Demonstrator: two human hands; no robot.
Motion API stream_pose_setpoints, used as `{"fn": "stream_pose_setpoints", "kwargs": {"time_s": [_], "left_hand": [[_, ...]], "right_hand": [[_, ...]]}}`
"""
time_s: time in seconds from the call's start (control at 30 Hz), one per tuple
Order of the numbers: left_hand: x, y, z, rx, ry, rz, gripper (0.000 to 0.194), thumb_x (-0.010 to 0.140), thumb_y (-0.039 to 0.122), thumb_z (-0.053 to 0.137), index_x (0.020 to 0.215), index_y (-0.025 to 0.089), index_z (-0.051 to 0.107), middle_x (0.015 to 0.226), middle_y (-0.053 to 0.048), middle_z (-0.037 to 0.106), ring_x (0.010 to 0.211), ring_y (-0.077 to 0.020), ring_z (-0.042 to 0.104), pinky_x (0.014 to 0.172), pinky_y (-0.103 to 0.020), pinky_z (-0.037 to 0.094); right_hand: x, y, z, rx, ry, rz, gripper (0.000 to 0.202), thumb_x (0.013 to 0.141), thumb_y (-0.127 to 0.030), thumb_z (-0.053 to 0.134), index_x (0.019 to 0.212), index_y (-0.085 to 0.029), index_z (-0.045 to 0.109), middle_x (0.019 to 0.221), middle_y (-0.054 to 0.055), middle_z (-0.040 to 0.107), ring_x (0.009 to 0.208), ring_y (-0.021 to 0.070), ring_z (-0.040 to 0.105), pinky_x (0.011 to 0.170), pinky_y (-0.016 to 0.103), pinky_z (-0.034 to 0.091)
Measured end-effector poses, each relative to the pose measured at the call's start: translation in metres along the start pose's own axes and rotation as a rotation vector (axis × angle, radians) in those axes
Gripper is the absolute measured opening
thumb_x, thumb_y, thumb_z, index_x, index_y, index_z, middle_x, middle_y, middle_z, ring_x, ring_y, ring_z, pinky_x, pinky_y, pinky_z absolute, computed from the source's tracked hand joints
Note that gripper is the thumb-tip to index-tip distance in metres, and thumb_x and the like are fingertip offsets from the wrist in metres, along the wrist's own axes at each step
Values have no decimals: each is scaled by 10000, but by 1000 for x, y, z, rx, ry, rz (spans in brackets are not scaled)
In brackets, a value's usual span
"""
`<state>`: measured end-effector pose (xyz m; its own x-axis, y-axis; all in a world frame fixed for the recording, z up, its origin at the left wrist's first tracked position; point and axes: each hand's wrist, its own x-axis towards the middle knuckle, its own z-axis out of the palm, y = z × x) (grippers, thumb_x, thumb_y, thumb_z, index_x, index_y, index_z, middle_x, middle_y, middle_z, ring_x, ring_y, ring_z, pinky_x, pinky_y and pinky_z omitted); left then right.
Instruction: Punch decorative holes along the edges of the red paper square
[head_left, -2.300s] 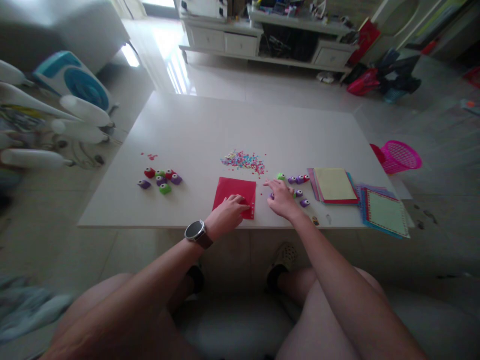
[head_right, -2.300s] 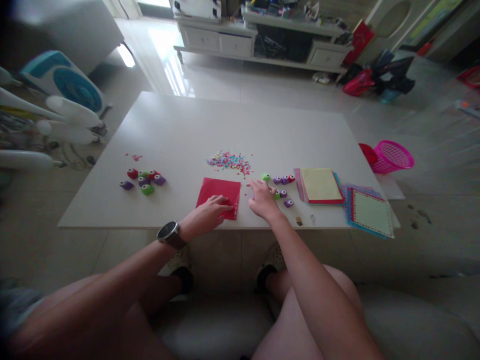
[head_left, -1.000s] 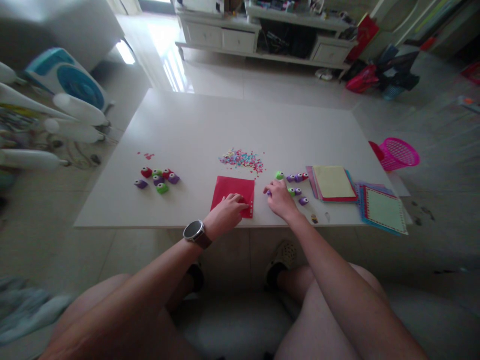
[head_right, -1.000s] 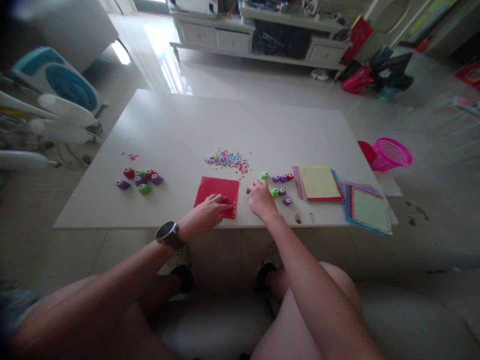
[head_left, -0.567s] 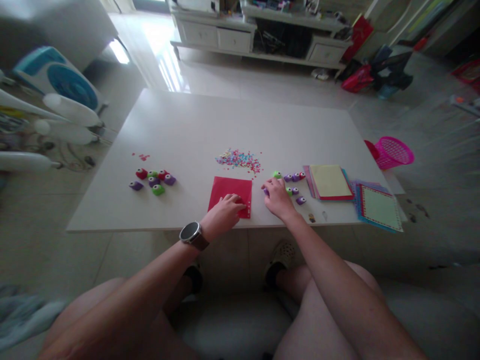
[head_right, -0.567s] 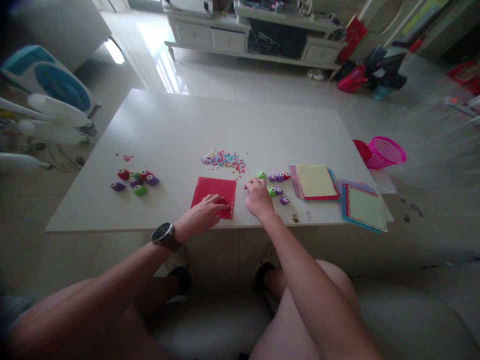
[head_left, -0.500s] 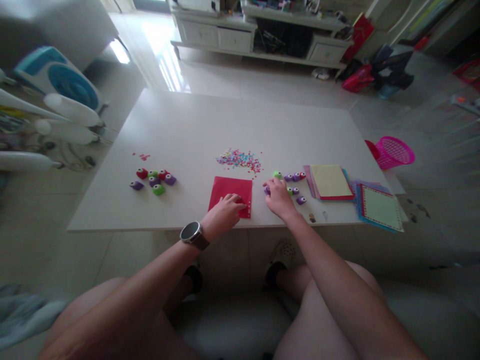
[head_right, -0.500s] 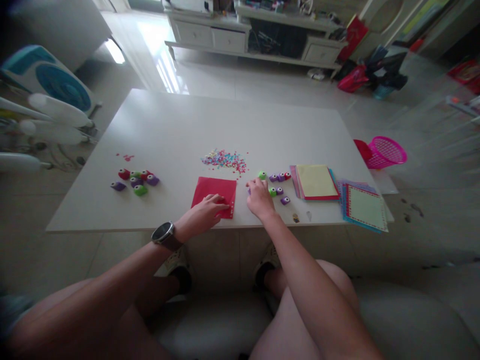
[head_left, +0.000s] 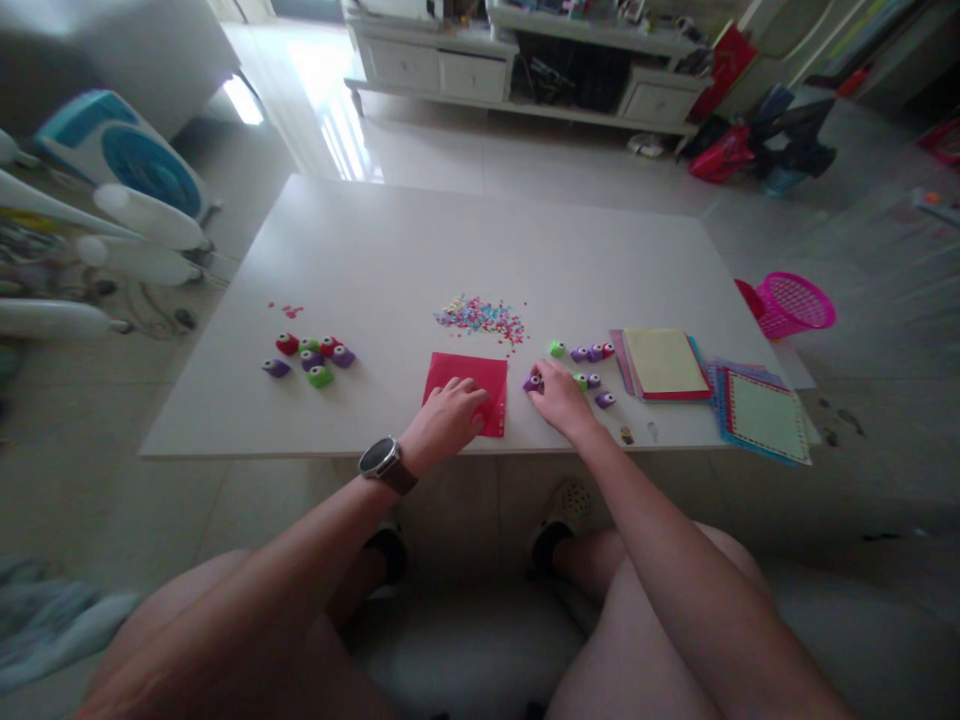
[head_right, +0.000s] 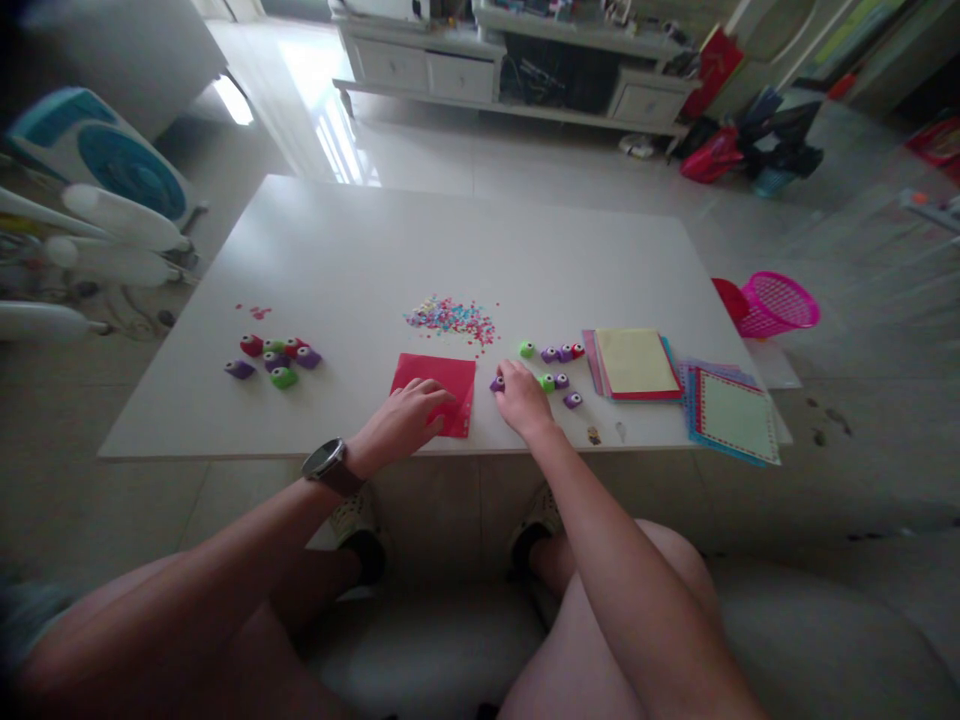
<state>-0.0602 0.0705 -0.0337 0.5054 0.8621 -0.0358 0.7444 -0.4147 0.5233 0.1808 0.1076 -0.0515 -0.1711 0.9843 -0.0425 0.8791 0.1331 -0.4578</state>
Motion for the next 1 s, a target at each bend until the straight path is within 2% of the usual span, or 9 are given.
{"fn": "stream_pose_setpoints", "kwargs": {"time_s": [0.1,0.2,0.3,0.4,0.5,0.6,0.7,0.77,1.0], "left_hand": [[8,-8,6,-253,118,-127,250,920,157,657,1157,196,727,1179,-116,749,1113,-270,696,1005,-440,576],[16,-13,14,-598,187,-265,248,895,276,769,1108,175,690,1105,-110,771,953,-226,741,857,-382,615],[19,-13,19,-804,206,-270,365,816,387,875,1038,173,680,1045,-94,776,895,-206,748,779,-336,609],[20,-12,17,-834,185,-233,323,793,390,881,926,175,681,927,-65,770,834,-192,737,721,-300,582],[19,-19,4,-711,140,-246,232,828,337,826,940,172,706,903,-68,781,821,-192,729,736,-302,574],[16,-38,-19,-359,125,-340,230,875,330,758,1036,169,727,928,-90,792,816,-206,710,755,-324,555],[8,-61,-44,17,87,-419,218,959,332,610,1003,172,751,972,-125,798,873,-236,714,803,-344,540],[2,-74,-57,142,28,-490,269,973,335,560,1034,175,768,1015,-135,806,941,-264,731,837,-348,543],[-7,-100,-65,310,-122,-548,359,999,245,469,1089,99,785,1139,-234,772,1126,-347,722,1012,-432,538]], "right_hand": [[-1,-7,-2,61,39,-65,206,849,-49,687,939,-216,607,953,59,675,916,239,633,836,338,492],[-4,-20,-3,178,59,-239,218,848,-63,712,958,-220,609,968,46,663,928,226,636,854,336,500],[-10,-36,1,266,16,-414,229,865,-52,683,999,-227,621,1008,47,661,937,215,639,856,332,511],[-15,-45,6,291,-24,-489,257,882,-37,650,1049,-231,634,1039,51,663,968,218,649,867,336,524],[-17,-46,7,290,-46,-487,313,898,-58,670,1157,-231,637,1125,71,674,1042,236,661,918,362,544],[-17,-44,4,244,-75,-459,382,902,-81,703,1249,-223,627,1218,97,675,1149,255,652,1024,406,540],[-18,-43,1,181,-121,-409,337,925,-100,693,1238,-216,645,1230,99,676,1176,247,644,1066,403,526],[-18,-44,0,139,-158,-382,266,936,-118,692,1185,-206,666,1200,95,682,1152,240,647,1055,390,525],[-20,-44,8,36,-272,-415,156,940,-175,737,1092,-191,707,1130,88,705,1108,231,647,996,352,515]]}}
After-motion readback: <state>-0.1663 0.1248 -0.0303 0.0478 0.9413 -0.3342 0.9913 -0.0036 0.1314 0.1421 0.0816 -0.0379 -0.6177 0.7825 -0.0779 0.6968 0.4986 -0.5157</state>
